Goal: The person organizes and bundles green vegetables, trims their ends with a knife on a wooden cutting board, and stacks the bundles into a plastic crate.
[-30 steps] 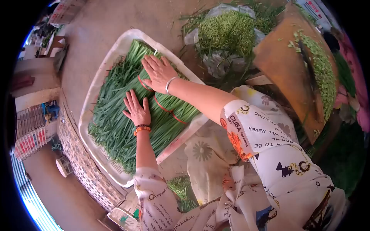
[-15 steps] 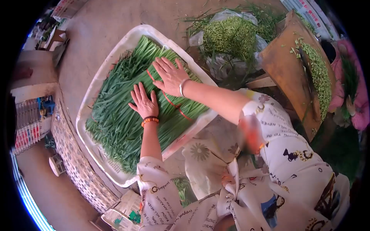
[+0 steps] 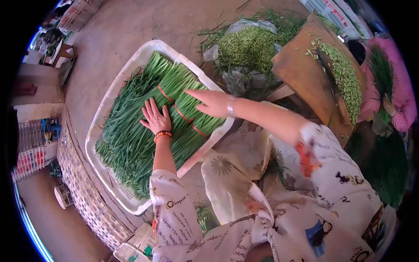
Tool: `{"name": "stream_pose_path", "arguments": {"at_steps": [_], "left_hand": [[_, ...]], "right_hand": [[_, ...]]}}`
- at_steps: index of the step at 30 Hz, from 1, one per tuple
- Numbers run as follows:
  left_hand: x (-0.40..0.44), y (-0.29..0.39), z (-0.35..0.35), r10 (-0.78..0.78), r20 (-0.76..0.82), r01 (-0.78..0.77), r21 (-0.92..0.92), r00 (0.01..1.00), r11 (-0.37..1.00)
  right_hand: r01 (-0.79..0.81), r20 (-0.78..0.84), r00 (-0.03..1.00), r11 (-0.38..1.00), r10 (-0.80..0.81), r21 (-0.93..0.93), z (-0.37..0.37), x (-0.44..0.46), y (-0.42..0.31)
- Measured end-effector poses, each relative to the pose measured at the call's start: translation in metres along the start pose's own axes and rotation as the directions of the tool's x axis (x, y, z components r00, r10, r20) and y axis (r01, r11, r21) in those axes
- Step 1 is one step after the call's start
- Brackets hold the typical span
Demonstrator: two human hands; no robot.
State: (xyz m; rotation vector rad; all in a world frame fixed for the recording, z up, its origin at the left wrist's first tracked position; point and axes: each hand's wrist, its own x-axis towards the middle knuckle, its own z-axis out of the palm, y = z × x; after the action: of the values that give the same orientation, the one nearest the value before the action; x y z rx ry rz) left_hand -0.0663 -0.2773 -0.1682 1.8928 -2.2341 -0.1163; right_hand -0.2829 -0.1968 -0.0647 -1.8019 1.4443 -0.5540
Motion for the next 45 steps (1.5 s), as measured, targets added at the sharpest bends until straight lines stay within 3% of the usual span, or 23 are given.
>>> {"name": "stream_pose_path", "arguments": {"at_steps": [1,2,4,7,9,11,14,16,20,23,25,26,28,29,32,34,35,36,38,39,40,43,45], "left_hand": [[0.002,-0.001,0.002,-0.005,-0.001,0.005,0.006,1.000,1.000],[0.003,-0.001,0.000,-0.015,0.017,0.014,0.017,1.000,1.000],[0.004,0.001,-0.004,-0.029,0.046,0.027,0.039,0.999,0.999],[0.007,-0.001,-0.012,-0.002,0.087,-0.003,0.065,0.996,0.998],[0.005,-0.016,-0.028,0.013,0.133,-0.031,0.130,0.991,0.991],[-0.017,-0.047,-0.051,-0.194,0.207,0.157,0.184,0.959,0.970],[-0.080,-0.105,-0.093,-0.505,0.246,0.405,0.360,0.827,0.840],[-0.131,-0.134,-0.117,-0.618,0.220,0.518,0.377,0.755,0.768],[-0.217,-0.157,-0.144,-0.709,0.203,0.663,0.255,0.675,0.704],[-0.248,-0.125,-0.147,-0.516,0.183,0.512,0.074,0.837,0.856],[-0.237,-0.084,-0.141,-0.182,0.123,0.196,-0.114,0.976,0.974],[-0.228,-0.056,-0.141,-0.029,0.108,0.064,-0.336,0.994,0.940],[-0.207,0.032,-0.171,0.056,0.288,0.104,-0.512,0.956,0.852],[-0.201,0.058,-0.169,0.224,0.177,-0.109,-0.496,0.958,0.861],[-0.180,0.103,-0.152,0.358,0.202,-0.194,-0.557,0.912,0.807],[-0.167,0.104,-0.134,0.271,0.266,-0.126,-0.458,0.925,0.880],[-0.162,0.093,-0.126,0.190,0.213,-0.068,-0.475,0.958,0.877],[-0.153,0.072,-0.107,0.096,0.166,-0.001,-0.492,0.981,0.871],[-0.138,0.025,-0.086,-0.161,0.184,0.244,-0.688,0.970,0.684],[-0.122,-0.026,-0.031,-0.270,0.094,0.249,-0.737,0.958,0.628],[-0.123,-0.040,-0.036,-0.407,0.190,0.379,-0.806,0.893,0.455],[-0.120,-0.069,-0.041,-0.618,0.288,0.633,-0.622,0.732,0.460],[-0.120,-0.067,-0.043,-0.629,0.398,0.654,-0.718,0.667,0.239]], "right_hand": [[-0.089,0.087,0.993,0.994,0.084,0.058,-0.017,-0.032,-0.012],[-0.043,-0.002,0.999,0.991,0.044,0.124,-0.024,-0.066,-0.012],[-0.198,-0.018,0.979,0.964,0.204,0.177,-0.048,-0.135,-0.019],[-0.492,-0.149,0.849,0.861,0.508,0.130,-0.070,-0.235,-0.020],[-0.519,-0.284,0.755,0.803,0.591,0.292,-0.071,-0.310,0.000],[-0.555,-0.305,0.640,0.700,0.705,0.450,-0.078,-0.363,-0.013],[-0.514,-0.368,0.627,0.720,0.686,0.467,-0.069,-0.444,0.000],[-0.568,-0.324,0.562,0.639,0.762,0.519,-0.064,-0.479,0.008],[-0.560,-0.266,0.613,0.647,0.744,0.518,-0.055,-0.511,0.032],[-0.569,-0.201,0.663,0.660,0.721,0.491,-0.057,-0.516,0.039],[-0.585,-0.186,0.683,0.681,0.707,0.439,-0.073,-0.519,0.030],[-0.558,-0.209,0.691,0.694,0.692,0.455,-0.079,-0.527,0.029],[-0.542,-0.270,0.675,0.710,0.687,0.450,-0.094,-0.559,0.033],[-0.527,-0.311,0.662,0.718,0.682,0.454,-0.101,-0.582,0.039],[-0.614,-0.426,0.481,0.641,0.766,0.460,-0.118,-0.656,0.029],[-0.635,-0.456,0.323,0.547,0.830,0.545,-0.114,-0.710,0.017],[-0.619,-0.441,0.240,0.486,0.865,0.617,-0.108,-0.732,0.012],[-0.620,-0.443,0.231,0.482,0.866,0.620,-0.097,-0.751,0.009],[-0.558,-0.449,0.174,0.463,0.877,0.689,-0.074,-0.775,0.008],[-0.560,-0.451,0.165,0.460,0.877,0.689,-0.068,-0.773,0.009],[-0.587,-0.405,0.171,0.423,0.898,0.690,-0.062,-0.770,0.008],[-0.632,-0.360,0.115,0.348,0.926,0.692,-0.052,-0.729,-0.003],[-0.622,-0.262,0.210,0.336,0.942,0.708,-0.055,-0.714,0.002]]}}
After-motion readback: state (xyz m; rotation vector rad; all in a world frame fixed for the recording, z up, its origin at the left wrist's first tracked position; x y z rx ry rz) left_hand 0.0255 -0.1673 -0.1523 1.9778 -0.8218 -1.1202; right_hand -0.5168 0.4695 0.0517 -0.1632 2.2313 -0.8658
